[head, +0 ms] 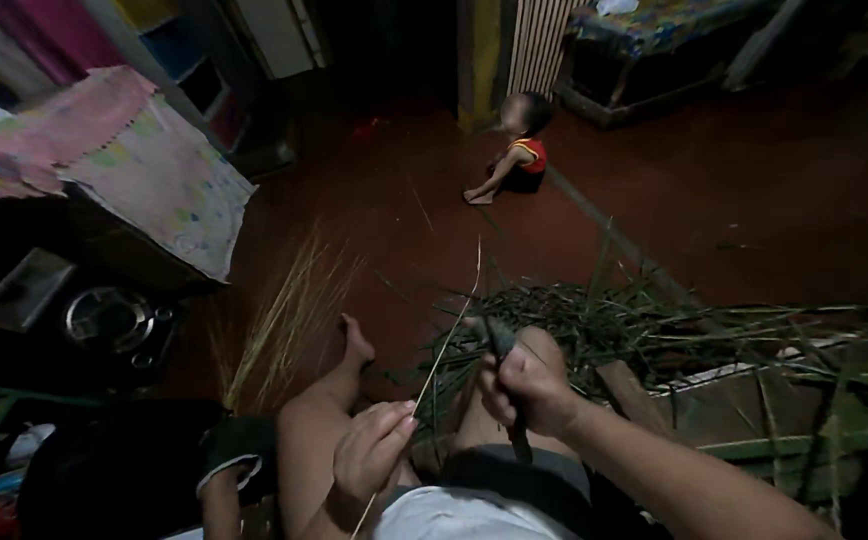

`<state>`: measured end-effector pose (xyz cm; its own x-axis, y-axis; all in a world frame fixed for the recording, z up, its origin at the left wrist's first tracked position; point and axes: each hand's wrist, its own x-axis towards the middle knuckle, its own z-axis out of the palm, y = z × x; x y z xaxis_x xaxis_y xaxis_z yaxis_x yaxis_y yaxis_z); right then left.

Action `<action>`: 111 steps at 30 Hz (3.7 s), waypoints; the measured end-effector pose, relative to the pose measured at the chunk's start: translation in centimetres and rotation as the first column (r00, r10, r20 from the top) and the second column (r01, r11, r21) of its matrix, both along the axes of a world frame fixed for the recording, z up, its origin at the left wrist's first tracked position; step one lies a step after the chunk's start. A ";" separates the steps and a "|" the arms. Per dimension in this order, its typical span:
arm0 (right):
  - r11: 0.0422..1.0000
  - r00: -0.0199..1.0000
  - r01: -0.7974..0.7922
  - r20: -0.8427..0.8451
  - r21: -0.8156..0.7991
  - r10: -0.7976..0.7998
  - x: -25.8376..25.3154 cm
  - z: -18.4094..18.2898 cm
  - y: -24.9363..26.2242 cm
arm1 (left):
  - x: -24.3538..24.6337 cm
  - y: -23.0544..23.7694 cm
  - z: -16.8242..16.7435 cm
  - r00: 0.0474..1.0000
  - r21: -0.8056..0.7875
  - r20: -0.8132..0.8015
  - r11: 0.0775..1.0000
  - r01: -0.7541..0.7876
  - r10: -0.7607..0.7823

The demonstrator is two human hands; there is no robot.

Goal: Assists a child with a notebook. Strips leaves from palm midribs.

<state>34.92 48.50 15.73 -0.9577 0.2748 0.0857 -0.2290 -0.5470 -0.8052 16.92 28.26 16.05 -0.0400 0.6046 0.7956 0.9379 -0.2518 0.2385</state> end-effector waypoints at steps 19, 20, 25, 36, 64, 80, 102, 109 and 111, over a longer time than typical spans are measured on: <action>0.975 0.979 0.164 0.145 -0.148 -0.143 -0.5 0.2 -4.0 | -0.1 0.8 -0.4 0.984 0.042 -0.169 0.997 0.059 -0.051; 0.988 0.995 0.054 0.092 -0.144 -0.041 -0.3 -0.1 -3.9 | -0.1 0.8 -0.4 0.984 0.038 -0.167 0.997 0.070 -0.063; 0.950 0.955 -0.298 -0.030 -0.093 0.296 -0.1 -0.9 -3.7 | 0.1 0.8 -0.9 0.972 0.043 -0.172 0.984 0.171 -0.161; 0.997 0.973 0.012 0.231 -0.081 0.007 -0.3 1.2 -0.7 | 0.1 0.8 -0.8 0.963 -0.016 -0.205 0.985 0.174 -0.174; 0.998 0.971 -0.029 0.234 -0.048 0.039 0.1 1.9 -2.1 | 1.8 1.2 -1.9 0.902 0.072 0.388 0.982 0.175 -0.189; 0.983 0.969 0.185 0.164 0.005 -0.184 0.3 2.0 -0.1 | 2.5 1.8 -1.7 0.629 0.234 0.713 0.951 0.202 -0.309; 0.924 0.911 0.377 0.204 -0.063 -0.358 1.0 3.5 2.6 | 2.1 1.1 -1.0 0.741 0.195 0.623 0.967 0.164 -0.251; 0.985 0.985 0.133 0.126 -0.114 -0.118 0.1 1.6 1.1 | 2.0 1.2 -0.8 0.736 0.282 0.621 0.953 0.110 -0.269; 0.995 0.991 0.034 0.132 -0.098 -0.021 -0.1 1.2 -0.2 | 2.1 1.3 -1.0 0.753 0.261 0.610 0.960 0.106 -0.249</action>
<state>34.79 48.26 16.93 -0.9508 0.3019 -0.0688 -0.1414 -0.6211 -0.7709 18.99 29.54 15.09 -0.4828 0.4854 0.7289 0.5243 -0.5064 0.6846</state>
